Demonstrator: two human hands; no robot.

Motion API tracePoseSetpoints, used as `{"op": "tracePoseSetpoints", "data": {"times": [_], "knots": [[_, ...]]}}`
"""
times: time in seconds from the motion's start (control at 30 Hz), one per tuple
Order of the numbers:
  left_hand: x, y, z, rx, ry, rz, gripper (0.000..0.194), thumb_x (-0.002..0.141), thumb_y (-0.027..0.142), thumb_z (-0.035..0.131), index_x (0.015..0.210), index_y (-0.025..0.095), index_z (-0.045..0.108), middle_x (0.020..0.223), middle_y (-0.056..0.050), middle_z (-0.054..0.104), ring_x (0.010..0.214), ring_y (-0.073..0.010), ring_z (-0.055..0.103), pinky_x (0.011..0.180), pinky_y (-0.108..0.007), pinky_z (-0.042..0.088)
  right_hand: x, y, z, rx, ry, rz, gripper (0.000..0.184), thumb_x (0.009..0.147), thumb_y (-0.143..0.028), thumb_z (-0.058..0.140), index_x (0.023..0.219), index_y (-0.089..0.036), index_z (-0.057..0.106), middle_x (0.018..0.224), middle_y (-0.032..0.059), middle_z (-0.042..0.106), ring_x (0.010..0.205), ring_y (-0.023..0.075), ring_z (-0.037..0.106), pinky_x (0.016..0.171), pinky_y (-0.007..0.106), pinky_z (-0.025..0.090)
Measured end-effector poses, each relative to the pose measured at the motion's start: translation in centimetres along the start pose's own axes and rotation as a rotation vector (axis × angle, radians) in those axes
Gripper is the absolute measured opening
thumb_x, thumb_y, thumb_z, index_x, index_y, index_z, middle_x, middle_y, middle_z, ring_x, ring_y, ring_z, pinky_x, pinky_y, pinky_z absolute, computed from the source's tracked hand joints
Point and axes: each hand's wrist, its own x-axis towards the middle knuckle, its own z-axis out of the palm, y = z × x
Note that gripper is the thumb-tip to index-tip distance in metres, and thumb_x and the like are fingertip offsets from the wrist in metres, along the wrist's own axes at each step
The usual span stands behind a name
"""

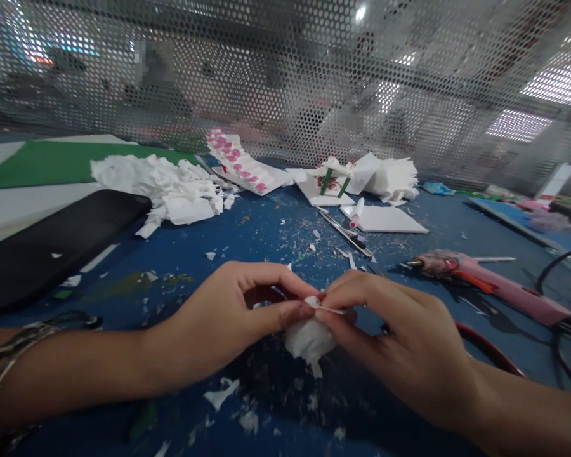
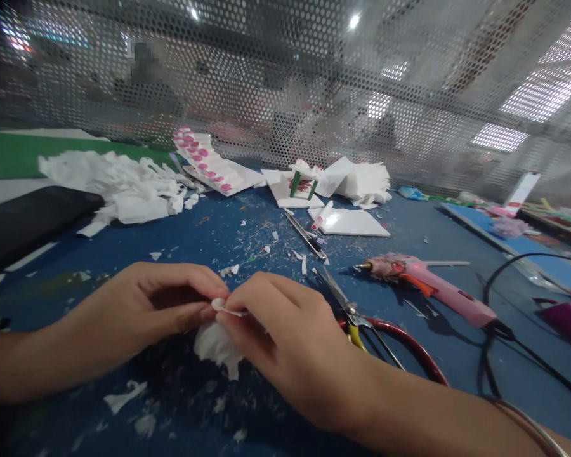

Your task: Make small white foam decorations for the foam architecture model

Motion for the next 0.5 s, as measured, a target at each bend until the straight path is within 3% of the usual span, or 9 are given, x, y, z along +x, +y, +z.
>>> {"op": "tracePoseSetpoints", "data": {"times": [0.17,0.3,0.5], "knots": [[0.56,-0.06,-0.21,-0.037,-0.007,-0.132,0.008,0.069,0.023,0.062,0.071,0.015,0.061,0.068,0.002,0.063,0.062,-0.0083,0.056,0.057,-0.015,0.044,0.22,0.33,-0.47,0.006,-0.066,-0.043,0.018,0.073,-0.015,0.056,0.090,-0.018,0.050,0.075,-0.0032,0.061,0.063,0.0046,0.056,0.057,0.013,0.044],[0.80,0.12,-0.29,-0.062,0.020,-0.143,0.009,0.068,0.022,0.062,0.069,0.014,0.061,0.065,0.002,0.062,0.059,-0.0079,0.055,0.055,-0.015,0.043,0.36,0.57,-0.62,0.060,-0.140,-0.094,0.007,0.076,-0.012,0.051,0.081,-0.018,0.053,0.074,-0.0006,0.060,0.065,0.0060,0.055,0.061,0.016,0.045],[0.79,0.01,-0.46,-0.152,-0.023,-0.161,0.005,0.069,0.019,0.060,0.068,0.014,0.061,0.061,0.004,0.061,0.055,-0.0052,0.052,0.054,-0.013,0.041,0.39,0.20,-0.92,-0.060,-0.135,-0.116,0.011,0.077,-0.011,0.051,0.084,-0.017,0.057,0.079,0.0017,0.062,0.072,0.0079,0.056,0.064,0.018,0.046]]}}
